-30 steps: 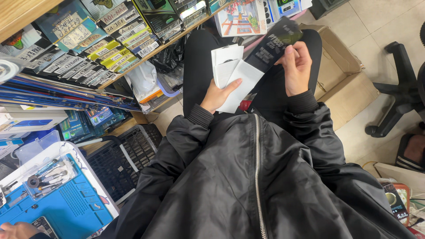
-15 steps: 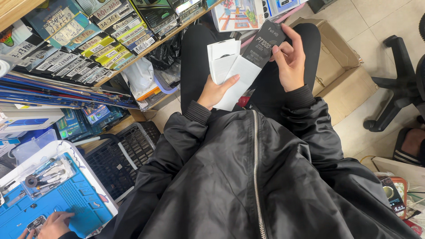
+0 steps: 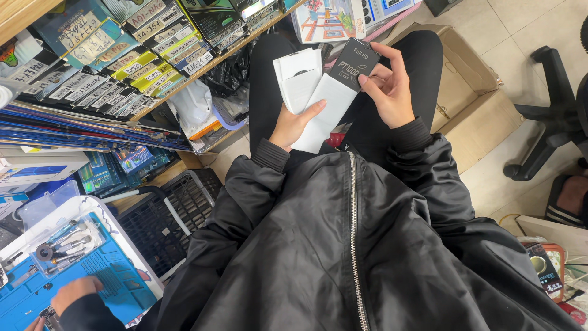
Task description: The person sits on a stool and repeatedly takes small black boxes from a stack, inserts them into white paper envelopes, and places the sealed envelopes into a cardboard box on the floor. The process is repeated for multiple items.
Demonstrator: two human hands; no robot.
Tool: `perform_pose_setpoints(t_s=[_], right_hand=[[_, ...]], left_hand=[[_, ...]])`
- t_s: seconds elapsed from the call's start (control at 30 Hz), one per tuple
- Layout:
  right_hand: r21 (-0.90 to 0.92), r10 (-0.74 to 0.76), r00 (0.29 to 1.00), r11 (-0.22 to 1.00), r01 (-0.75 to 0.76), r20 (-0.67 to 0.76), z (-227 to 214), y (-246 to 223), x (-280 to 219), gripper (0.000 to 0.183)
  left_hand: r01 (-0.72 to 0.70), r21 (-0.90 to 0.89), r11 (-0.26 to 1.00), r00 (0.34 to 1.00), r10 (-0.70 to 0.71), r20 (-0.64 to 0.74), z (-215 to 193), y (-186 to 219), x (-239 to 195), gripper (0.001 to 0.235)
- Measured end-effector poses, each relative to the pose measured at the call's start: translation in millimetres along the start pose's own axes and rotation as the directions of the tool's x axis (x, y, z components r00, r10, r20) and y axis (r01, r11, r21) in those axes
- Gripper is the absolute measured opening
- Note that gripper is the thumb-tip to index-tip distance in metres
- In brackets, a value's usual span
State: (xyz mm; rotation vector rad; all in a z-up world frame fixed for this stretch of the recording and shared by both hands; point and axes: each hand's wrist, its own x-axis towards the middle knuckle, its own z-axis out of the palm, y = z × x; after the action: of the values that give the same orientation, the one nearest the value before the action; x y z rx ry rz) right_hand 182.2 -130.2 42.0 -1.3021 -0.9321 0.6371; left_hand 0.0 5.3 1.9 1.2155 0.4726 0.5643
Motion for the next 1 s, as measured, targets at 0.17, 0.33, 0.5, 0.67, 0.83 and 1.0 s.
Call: perform_pose_setpoints(t_s=[0.17, 0.33, 0.5, 0.67, 0.83, 1.0], right_hand=[[-0.041, -0.010, 0.994, 0.999, 0.015, 0.109, 9.1, -9.5, -1.2, 0.057], [-0.104, 0.041, 0.976, 0.994, -0.019, 0.214, 17.4, -16.3, -1.2, 0.060], [-0.008, 0.051, 0.957, 0.999, -0.050, 0.286, 17.8, 11.4, -3.5, 0.064], [0.019, 0.098, 0.928, 0.994, -0.112, 0.358, 16.3, 14.7, -4.4, 0.059], [0.031, 0.127, 0.948, 0.989, -0.141, 0.291, 30.1, 4.6, -6.6, 0.060], [0.001, 0.113, 0.983, 0.993, -0.114, 0.146, 5.0, 46.4, -0.8, 0.041]], left_hand=[[0.087, -0.029, 0.996, 0.995, -0.088, -0.042, 2.9, 15.4, -4.2, 0.047], [0.138, -0.075, 0.988, 0.985, -0.144, -0.096, 4.8, 18.4, -3.3, 0.041], [0.089, 0.061, 0.994, 0.995, -0.085, -0.054, 3.0, 18.7, -6.3, 0.055], [0.088, 0.073, 0.993, 0.994, -0.083, -0.065, 9.0, 39.0, -7.8, 0.054], [0.031, 0.042, 0.999, 0.992, -0.026, -0.122, 13.5, 30.4, -8.7, 0.052], [-0.023, 0.057, 0.998, 0.994, 0.029, -0.101, 1.7, -18.9, 2.1, 0.070]])
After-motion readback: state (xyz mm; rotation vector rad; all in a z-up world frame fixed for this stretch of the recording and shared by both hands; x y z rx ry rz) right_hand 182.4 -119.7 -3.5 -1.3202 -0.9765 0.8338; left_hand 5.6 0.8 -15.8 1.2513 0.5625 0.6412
